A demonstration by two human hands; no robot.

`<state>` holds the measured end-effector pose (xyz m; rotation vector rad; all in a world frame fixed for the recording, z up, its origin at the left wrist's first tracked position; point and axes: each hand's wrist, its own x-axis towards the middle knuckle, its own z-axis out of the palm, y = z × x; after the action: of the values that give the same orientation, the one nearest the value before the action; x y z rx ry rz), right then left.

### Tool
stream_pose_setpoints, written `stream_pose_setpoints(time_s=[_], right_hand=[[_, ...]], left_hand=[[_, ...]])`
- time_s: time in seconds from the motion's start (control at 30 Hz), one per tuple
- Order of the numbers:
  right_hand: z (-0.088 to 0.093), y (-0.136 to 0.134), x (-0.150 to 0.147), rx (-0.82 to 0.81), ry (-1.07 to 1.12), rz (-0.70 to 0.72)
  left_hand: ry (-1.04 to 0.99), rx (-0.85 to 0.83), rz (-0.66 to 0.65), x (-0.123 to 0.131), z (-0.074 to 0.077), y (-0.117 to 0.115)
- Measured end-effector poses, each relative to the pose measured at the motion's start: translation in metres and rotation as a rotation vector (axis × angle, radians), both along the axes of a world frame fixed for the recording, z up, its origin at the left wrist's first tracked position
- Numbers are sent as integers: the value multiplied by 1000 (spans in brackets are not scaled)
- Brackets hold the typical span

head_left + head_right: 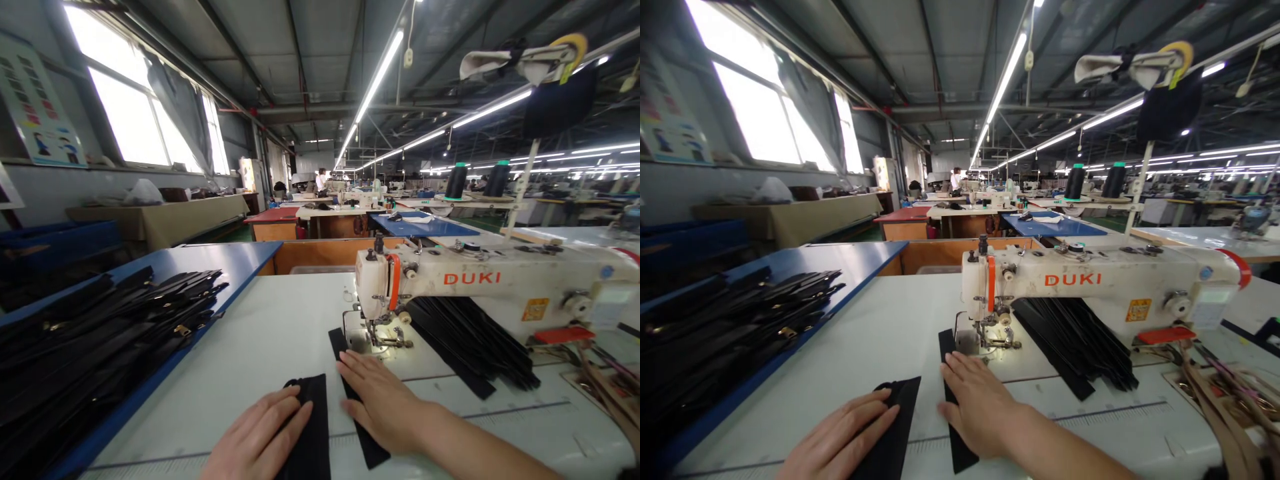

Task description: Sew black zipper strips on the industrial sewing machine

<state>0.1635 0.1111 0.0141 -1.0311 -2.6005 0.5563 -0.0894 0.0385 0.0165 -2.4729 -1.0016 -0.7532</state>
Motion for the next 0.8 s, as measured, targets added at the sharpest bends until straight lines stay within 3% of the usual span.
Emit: stream_pose_setpoints(time_s=[0.23, 0.4, 0.67, 0.8], right_hand=[[-26, -24, -1, 15, -129, -121], [-42, -41, 11, 72, -160, -116], [-41, -49, 17, 154, -239, -133], [-58, -45, 16, 306, -229, -155]], left_hand=[[30, -5, -42, 8, -10, 9], [45, -45, -90, 12, -18, 16], [135, -73, -255, 43, 0, 43], [149, -38, -369, 60, -7, 71]])
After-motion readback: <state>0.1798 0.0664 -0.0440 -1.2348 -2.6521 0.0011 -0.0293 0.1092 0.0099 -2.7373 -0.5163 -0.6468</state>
